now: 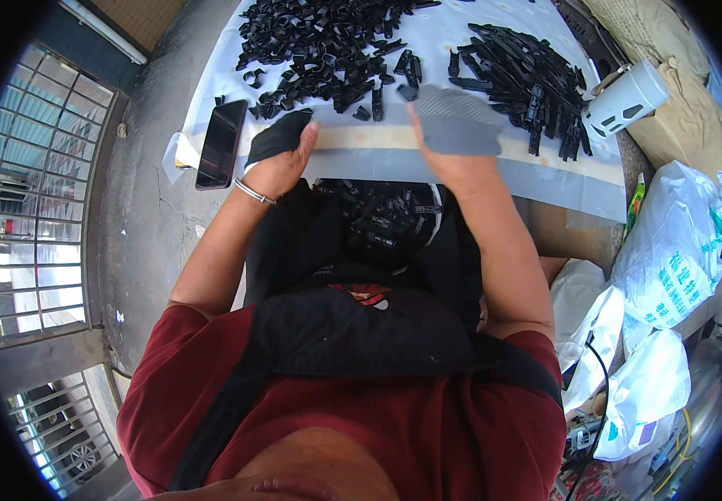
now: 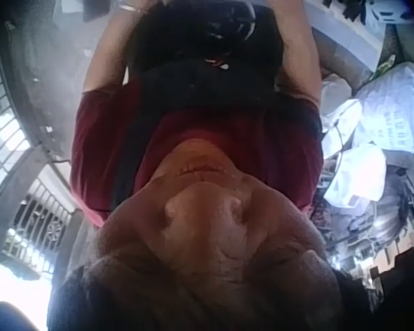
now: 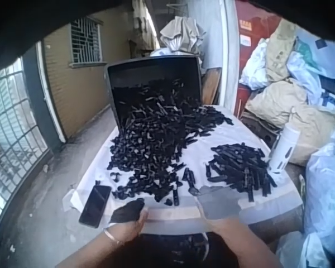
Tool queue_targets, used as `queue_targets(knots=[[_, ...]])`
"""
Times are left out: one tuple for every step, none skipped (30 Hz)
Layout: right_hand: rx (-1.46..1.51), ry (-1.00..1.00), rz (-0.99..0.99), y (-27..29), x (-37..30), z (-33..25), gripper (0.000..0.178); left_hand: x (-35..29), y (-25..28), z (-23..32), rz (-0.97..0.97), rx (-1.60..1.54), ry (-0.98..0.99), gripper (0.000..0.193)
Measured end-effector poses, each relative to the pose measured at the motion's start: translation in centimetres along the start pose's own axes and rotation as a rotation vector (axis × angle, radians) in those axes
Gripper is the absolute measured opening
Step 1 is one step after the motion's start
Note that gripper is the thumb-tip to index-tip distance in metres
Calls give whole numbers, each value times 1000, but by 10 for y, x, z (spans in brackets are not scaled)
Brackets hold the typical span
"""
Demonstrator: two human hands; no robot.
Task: Sorting and inspecting small black plastic components on a production table.
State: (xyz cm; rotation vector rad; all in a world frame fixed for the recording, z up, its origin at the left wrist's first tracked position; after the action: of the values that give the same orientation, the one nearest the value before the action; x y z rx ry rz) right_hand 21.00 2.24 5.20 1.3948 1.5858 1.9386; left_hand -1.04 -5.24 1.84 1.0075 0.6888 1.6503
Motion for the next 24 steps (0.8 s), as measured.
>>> queue_targets(knots=[[-168, -102, 45, 5, 11, 23, 22, 6, -3, -15, 87, 127, 17, 25], [-334, -206, 88, 5, 19, 39, 21, 10, -7, -26, 88, 127, 18, 25], [-340, -209, 89, 6, 23, 41, 21, 15, -10, -33, 145, 175, -3, 22], [-383, -101, 150, 6, 26, 41, 22, 18, -12, -39, 204, 223, -22, 21], [-419, 11, 207, 5, 28, 38, 25, 20, -11, -42, 202, 223, -20, 21], [-320, 65, 25, -1, 29, 22, 27, 24, -10, -41, 114, 226, -16, 23], [-210, 175, 16, -17, 26, 14, 27, 27, -11, -41, 26, 230, -10, 26], [-97, 286, 8, -36, 23, 8, 28, 29, -14, -42, 10, 210, -6, 25], [-72, 361, -1, -44, 21, 0, 27, 29, -14, -39, 8, 208, -10, 25], [-47, 436, -10, -50, 21, -7, 27, 29, -13, -35, -8, 212, -8, 24], [-44, 438, -10, -53, 23, -12, 27, 27, -11, -34, -22, 221, 1, 23], [-59, 435, -59, -57, 25, -15, 26, 25, -12, -36, -23, 222, 3, 23], [-75, 432, -108, -59, 26, -17, 26, 23, -15, -39, 35, 211, -24, 23], [-74, 435, -109, -60, 26, -17, 26, 22, -14, -39, 93, 200, -50, 22], [-54, 460, -65, -60, 25, -15, 24, 20, -12, -39, 95, 200, -48, 22], [-35, 486, -20, -60, 25, -13, 22, 16, -9, -39, 60, 146, -64, 23], [-36, 491, -21, -58, 21, -11, 22, 12, -5, -35, 27, 91, -79, 24], [70, 409, -17, -55, 14, -9, 19, 9, 0, -29, 30, 89, -75, 24], [174, 326, -12, -51, 7, -9, 17, 6, 3, -20, -65, 33, -42, 25], [172, 326, -14, -45, -1, -12, 17, 3, 4, -12, -162, -22, -11, 27], [180, 242, -48, -39, -7, -16, 16, -1, 5, -8, -160, -22, -3, 27], [187, 157, -82, -33, -12, -21, 16, -4, 3, -3, -250, -128, -46, 28], [193, 163, -80, -26, -14, -26, 16, -7, 4, 1, -337, -231, -91, 28], [239, 93, -167, -21, -15, -31, 18, -10, 6, 6, -389, -287, -84, 28]])
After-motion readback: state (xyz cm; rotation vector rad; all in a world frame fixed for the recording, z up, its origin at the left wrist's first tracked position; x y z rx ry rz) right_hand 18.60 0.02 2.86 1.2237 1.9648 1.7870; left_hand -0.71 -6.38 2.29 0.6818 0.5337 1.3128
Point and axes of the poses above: each hand's wrist, its own x-axis towards the middle knuckle, its own y-axis out of the back of the hand, z = x × y, the point moved 1 cm from there along x, towards the middle knuckle, and after that the axes turned 1 degree about -x, right-handed, at the moved point
